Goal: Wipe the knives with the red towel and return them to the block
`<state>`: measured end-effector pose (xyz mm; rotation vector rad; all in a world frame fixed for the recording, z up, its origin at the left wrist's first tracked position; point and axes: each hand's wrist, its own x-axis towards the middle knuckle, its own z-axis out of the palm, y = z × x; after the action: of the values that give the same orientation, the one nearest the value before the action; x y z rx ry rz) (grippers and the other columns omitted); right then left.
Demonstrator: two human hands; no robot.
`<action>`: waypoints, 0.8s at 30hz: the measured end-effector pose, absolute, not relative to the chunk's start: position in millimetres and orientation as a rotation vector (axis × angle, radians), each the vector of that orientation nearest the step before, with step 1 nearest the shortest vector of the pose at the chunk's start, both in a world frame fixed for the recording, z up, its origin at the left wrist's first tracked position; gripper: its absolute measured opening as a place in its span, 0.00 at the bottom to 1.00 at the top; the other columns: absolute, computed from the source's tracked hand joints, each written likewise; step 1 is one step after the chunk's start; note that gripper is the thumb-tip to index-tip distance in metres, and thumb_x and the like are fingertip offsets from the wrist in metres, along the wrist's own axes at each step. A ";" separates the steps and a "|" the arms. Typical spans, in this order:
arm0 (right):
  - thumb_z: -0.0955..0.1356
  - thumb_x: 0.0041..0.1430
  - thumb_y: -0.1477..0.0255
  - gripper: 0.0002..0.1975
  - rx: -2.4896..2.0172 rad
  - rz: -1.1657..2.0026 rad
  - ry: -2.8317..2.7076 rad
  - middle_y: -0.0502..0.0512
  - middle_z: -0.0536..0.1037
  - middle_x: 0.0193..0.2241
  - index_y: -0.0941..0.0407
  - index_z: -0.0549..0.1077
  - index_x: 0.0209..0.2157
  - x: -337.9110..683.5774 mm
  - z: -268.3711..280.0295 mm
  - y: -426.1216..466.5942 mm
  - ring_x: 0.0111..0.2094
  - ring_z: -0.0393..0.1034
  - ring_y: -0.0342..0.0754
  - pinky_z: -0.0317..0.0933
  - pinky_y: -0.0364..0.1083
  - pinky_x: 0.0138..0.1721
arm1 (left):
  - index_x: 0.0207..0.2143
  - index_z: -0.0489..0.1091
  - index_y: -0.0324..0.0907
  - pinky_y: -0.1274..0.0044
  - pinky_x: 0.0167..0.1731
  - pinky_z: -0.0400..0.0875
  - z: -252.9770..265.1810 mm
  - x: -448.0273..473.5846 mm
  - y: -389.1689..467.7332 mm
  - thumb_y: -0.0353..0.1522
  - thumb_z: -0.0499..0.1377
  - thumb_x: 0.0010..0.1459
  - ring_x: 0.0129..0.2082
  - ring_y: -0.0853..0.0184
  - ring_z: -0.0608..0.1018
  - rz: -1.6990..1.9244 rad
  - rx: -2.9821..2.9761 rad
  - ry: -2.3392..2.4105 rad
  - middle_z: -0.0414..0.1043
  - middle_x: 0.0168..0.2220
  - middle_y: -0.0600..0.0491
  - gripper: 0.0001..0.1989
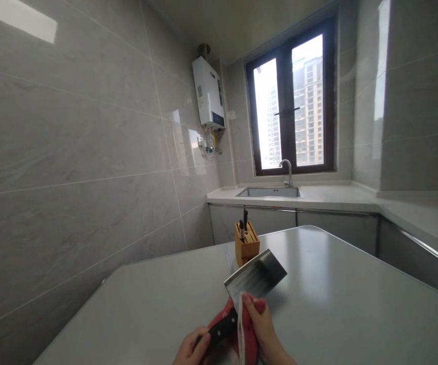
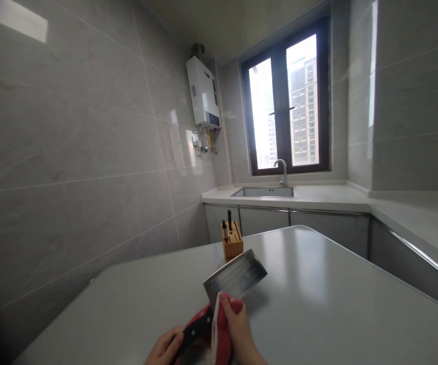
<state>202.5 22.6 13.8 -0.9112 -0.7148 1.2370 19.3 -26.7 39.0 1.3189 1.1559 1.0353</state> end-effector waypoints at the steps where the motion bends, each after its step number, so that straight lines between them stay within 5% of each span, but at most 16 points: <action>1: 0.73 0.41 0.58 0.18 -0.882 1.266 -0.671 0.48 0.75 0.19 0.58 0.71 0.24 204.2 16.6 23.1 0.23 0.69 0.45 0.65 0.43 0.29 | 0.24 0.69 0.38 0.83 0.17 0.53 44.1 18.8 -28.2 0.58 0.60 0.38 0.17 0.74 0.61 1.050 1.351 1.187 0.60 0.17 0.59 0.30; 14: 0.73 0.44 0.59 0.20 -0.627 1.486 -0.413 0.47 0.80 0.26 0.54 0.68 0.36 218.4 27.6 28.7 0.29 0.76 0.50 0.70 0.47 0.34 | 0.18 0.59 0.41 0.83 0.15 0.48 114.7 -24.4 -67.1 0.56 0.55 0.46 0.12 0.76 0.54 1.295 1.374 1.529 0.50 0.11 0.63 0.27; 24: 0.72 0.45 0.57 0.26 -0.567 1.630 -0.428 0.56 0.81 0.32 0.57 0.68 0.42 216.2 26.3 24.3 0.34 0.77 0.55 0.70 0.52 0.36 | 0.35 0.68 0.41 0.82 0.17 0.55 153.3 -22.4 -92.4 0.49 0.57 0.51 0.16 0.71 0.63 1.490 1.612 1.632 0.60 0.15 0.61 0.20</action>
<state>216.2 24.3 26.3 -0.5669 -0.4283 1.6298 -22.4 -92.4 153.3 1.6120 1.6325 1.4905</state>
